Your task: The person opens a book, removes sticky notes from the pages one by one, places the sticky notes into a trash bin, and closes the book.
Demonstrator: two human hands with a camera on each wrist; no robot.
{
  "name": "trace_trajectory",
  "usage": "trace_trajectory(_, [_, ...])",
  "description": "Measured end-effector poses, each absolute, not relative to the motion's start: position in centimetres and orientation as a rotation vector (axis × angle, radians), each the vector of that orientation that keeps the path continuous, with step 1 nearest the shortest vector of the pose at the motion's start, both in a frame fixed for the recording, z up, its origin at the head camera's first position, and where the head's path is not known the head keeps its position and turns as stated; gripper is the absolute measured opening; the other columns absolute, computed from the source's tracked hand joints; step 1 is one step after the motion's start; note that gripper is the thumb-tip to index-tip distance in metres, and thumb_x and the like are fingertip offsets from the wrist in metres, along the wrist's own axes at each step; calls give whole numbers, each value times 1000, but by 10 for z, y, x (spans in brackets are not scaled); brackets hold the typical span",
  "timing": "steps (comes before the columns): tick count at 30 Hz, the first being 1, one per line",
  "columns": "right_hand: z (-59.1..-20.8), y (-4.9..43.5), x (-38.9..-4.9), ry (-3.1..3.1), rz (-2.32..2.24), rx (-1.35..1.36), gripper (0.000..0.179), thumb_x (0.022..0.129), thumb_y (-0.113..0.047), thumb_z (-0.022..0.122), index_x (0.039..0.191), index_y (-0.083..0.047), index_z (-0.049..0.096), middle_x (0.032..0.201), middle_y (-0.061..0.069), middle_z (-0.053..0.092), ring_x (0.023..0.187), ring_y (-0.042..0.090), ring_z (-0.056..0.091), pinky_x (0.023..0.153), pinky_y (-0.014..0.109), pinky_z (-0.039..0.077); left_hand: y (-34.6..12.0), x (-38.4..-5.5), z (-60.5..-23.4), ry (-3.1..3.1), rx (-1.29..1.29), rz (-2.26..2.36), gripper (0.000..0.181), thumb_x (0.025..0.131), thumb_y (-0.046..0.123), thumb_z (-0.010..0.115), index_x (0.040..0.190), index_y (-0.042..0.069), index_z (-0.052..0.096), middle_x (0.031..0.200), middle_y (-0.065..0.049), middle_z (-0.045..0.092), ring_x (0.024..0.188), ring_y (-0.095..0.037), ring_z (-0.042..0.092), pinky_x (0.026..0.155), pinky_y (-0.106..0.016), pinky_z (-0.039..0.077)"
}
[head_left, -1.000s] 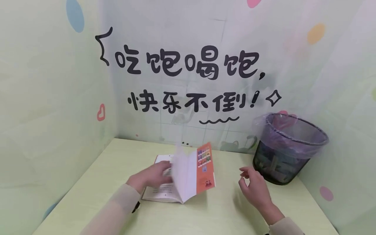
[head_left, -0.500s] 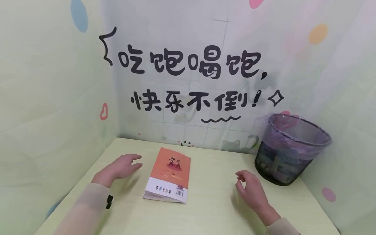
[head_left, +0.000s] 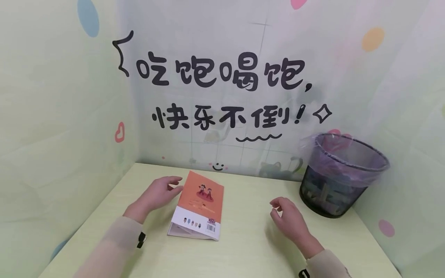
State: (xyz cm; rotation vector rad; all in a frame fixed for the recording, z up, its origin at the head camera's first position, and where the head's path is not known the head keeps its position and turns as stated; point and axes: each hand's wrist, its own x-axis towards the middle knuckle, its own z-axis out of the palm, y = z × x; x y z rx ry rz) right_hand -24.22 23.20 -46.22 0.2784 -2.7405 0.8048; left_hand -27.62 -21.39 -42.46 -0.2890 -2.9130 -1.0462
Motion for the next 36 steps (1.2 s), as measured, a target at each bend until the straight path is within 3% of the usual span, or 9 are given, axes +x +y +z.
trace_trajectory(7, [-457,212,-253,-2794,861,255,19,101,-9,65,118,-5,73,113,7,73,101,23,69,92,47,61,-199,-282,-431,-3036,-363,-928,51,102,23,77,146,-1,68,129,-16,70,112,-29,65,103,-52,61])
trace_trajectory(14, [-454,184,-254,-2882,909,275,19,103,-11,64,119,-6,73,108,3,71,95,16,66,87,41,60,-194,-279,-439,-3162,-243,-906,58,101,27,78,147,-5,64,132,-20,70,111,-30,65,111,-59,57])
trace_trajectory(18, [-455,174,-251,-2910,938,340,19,101,-11,64,117,-5,73,106,3,71,92,15,64,82,38,58,-192,-278,-446,-3217,-169,-945,64,100,29,80,147,-9,60,127,-20,72,105,-28,65,107,-57,59])
trace_trajectory(22, [-458,171,-249,-2920,937,375,18,100,-11,64,115,-5,73,105,2,72,90,14,63,81,37,57,-189,-278,-453,-3263,-110,-974,46,100,31,80,126,-5,69,107,-15,71,94,-25,63,90,-44,57])
trace_trajectory(25, [-460,174,-249,-2934,954,370,17,100,-11,65,114,-6,74,104,2,73,90,14,64,82,37,57,-187,-279,-457,-3291,-124,-940,44,100,36,81,119,-3,71,110,-16,67,92,-24,61,90,-44,57])
trace_trajectory(29, [-458,178,-251,-2938,1010,349,15,101,-11,66,113,-7,74,103,1,75,90,14,65,82,38,58,-181,-280,-461,-3289,-184,-882,59,98,43,83,130,-6,70,130,-22,62,99,-26,61,106,-55,58])
trace_trajectory(36, [-456,178,-254,-2972,1150,212,14,101,-11,66,112,-5,74,96,2,72,83,15,64,72,33,55,-156,-278,-468,-3256,-206,-890,74,94,46,85,144,-5,65,149,-34,55,114,-35,66,117,-64,52])
